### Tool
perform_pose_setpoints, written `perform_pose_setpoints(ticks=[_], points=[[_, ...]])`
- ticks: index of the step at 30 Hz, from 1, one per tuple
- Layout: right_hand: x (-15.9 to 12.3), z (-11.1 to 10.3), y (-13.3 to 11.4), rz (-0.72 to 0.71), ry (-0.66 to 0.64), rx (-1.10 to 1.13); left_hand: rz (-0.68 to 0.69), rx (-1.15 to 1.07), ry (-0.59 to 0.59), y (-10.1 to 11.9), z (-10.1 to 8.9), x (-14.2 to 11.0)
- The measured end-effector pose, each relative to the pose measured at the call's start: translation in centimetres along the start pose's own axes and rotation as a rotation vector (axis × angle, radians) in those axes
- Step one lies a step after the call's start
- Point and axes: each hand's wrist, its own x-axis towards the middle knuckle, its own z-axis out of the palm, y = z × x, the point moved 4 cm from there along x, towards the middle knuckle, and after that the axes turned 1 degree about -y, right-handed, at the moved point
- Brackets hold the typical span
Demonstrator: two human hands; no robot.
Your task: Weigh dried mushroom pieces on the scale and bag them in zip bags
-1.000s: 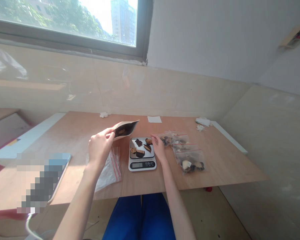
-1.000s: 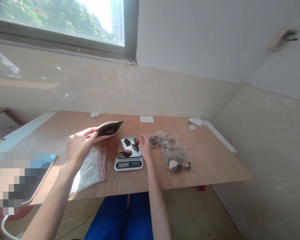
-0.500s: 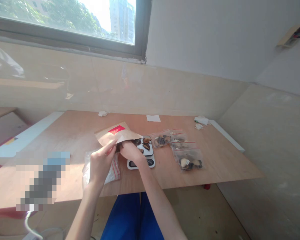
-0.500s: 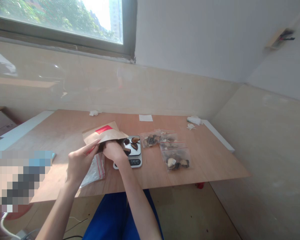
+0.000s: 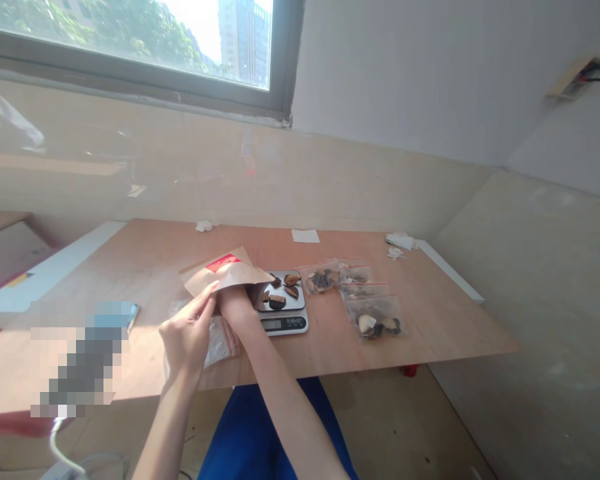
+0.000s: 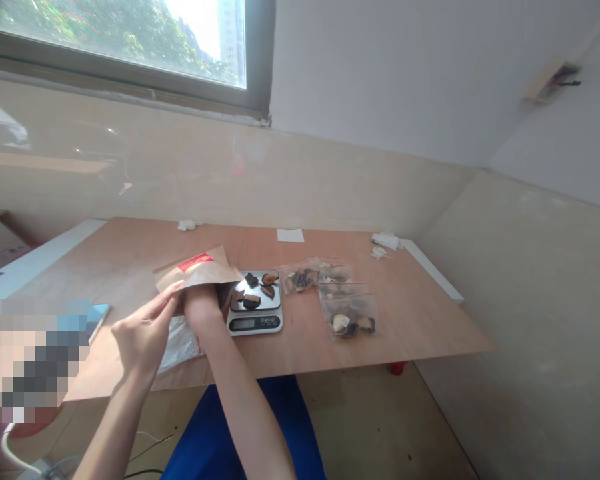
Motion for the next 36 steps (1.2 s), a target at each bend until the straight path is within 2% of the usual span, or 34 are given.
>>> perform_pose_setpoints(ticks=[6, 12, 16, 20, 22, 24, 26, 28, 32, 36], points=[[-4.5, -3.4, -0.9, 0.086, 0.015, -0.014, -0.043, -0.015, -0.038, -0.1, 0.0, 0.2], [-8.7, -6.1, -1.4, -0.001, 0.309, 0.065, -0.084, 0.018, -0.053, 0.4, -0.6, 0.4], [-11.2, -7.6, 0.8, -0.016, 0.515, 0.079, -0.103, 0.037, -0.080, 0.4, -0.9, 0.6], [-11.4, -9.8, 5.2, 0.166, 0.737, 0.116, -0.069, 0.064, -0.055, 0.2, -0.9, 1.1], [-10.2, -10.4, 7.3, 0.216, 0.693, 0.114, -0.045, 0.071, -0.025, 0.2, -1.0, 1.5], [-8.8, -10.4, 8.6, 0.208, 0.545, 0.089, -0.035, 0.073, -0.004, 0.2, -0.9, 1.8], [-7.7, -10.1, 9.3, 0.184, 0.402, 0.071, -0.035, 0.077, 0.009, 0.2, -1.0, 2.1], [-7.2, -10.0, 9.4, 0.159, 0.334, 0.076, -0.042, 0.082, 0.020, 0.2, -1.0, 2.3], [-7.7, -11.0, 9.1, 0.165, 0.385, 0.172, -0.063, 0.086, 0.036, 0.1, -1.2, 2.5], [-10.6, -13.1, 8.8, 0.283, 0.610, 0.306, -0.092, 0.119, 0.050, 0.4, -1.2, 3.2]])
